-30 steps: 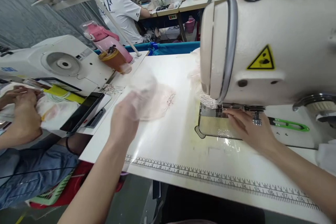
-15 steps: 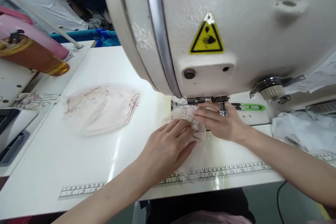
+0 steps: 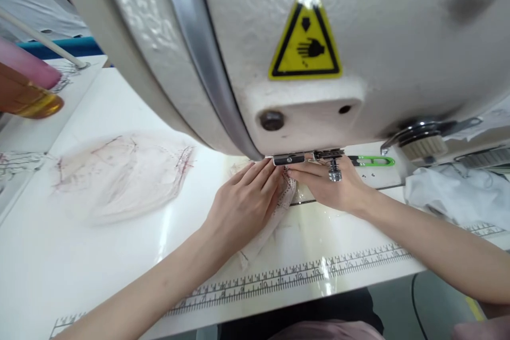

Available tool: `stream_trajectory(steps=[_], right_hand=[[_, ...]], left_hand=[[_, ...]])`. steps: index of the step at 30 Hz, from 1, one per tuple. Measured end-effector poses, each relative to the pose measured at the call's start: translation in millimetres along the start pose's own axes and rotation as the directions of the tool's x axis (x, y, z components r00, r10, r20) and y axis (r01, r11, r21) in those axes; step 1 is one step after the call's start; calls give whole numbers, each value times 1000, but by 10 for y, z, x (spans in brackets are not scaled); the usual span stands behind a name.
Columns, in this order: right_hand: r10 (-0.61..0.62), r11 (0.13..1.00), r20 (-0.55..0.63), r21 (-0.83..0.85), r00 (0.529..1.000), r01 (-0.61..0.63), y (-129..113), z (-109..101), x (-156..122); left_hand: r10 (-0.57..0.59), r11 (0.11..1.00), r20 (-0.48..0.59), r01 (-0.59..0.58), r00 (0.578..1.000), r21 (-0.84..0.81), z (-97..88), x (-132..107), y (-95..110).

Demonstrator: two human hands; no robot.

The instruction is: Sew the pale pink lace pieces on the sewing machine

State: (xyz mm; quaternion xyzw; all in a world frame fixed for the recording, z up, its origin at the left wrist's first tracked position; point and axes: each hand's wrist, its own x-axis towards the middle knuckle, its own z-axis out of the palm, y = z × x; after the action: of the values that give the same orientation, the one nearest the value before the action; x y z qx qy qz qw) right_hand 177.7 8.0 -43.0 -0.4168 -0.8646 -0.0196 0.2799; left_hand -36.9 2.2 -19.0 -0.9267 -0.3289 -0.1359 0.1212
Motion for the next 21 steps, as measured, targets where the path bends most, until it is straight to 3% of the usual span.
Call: stream_trajectory(steps=[6,15,21], right_hand=[[-37,990,97,-135,995,50,-45,-34,-55],[-99,943,85,-311,991,121,-101,-108,-42],[-92,954,53,-282,994,103,-60,-83,-19]], left_hand=[[24,998,22,-23,999,-66,28,-6,-87],[36,993,45,-31,998,-111,29,-25,-89],[57,996,20,-55,998,-73,44,-21,-97]])
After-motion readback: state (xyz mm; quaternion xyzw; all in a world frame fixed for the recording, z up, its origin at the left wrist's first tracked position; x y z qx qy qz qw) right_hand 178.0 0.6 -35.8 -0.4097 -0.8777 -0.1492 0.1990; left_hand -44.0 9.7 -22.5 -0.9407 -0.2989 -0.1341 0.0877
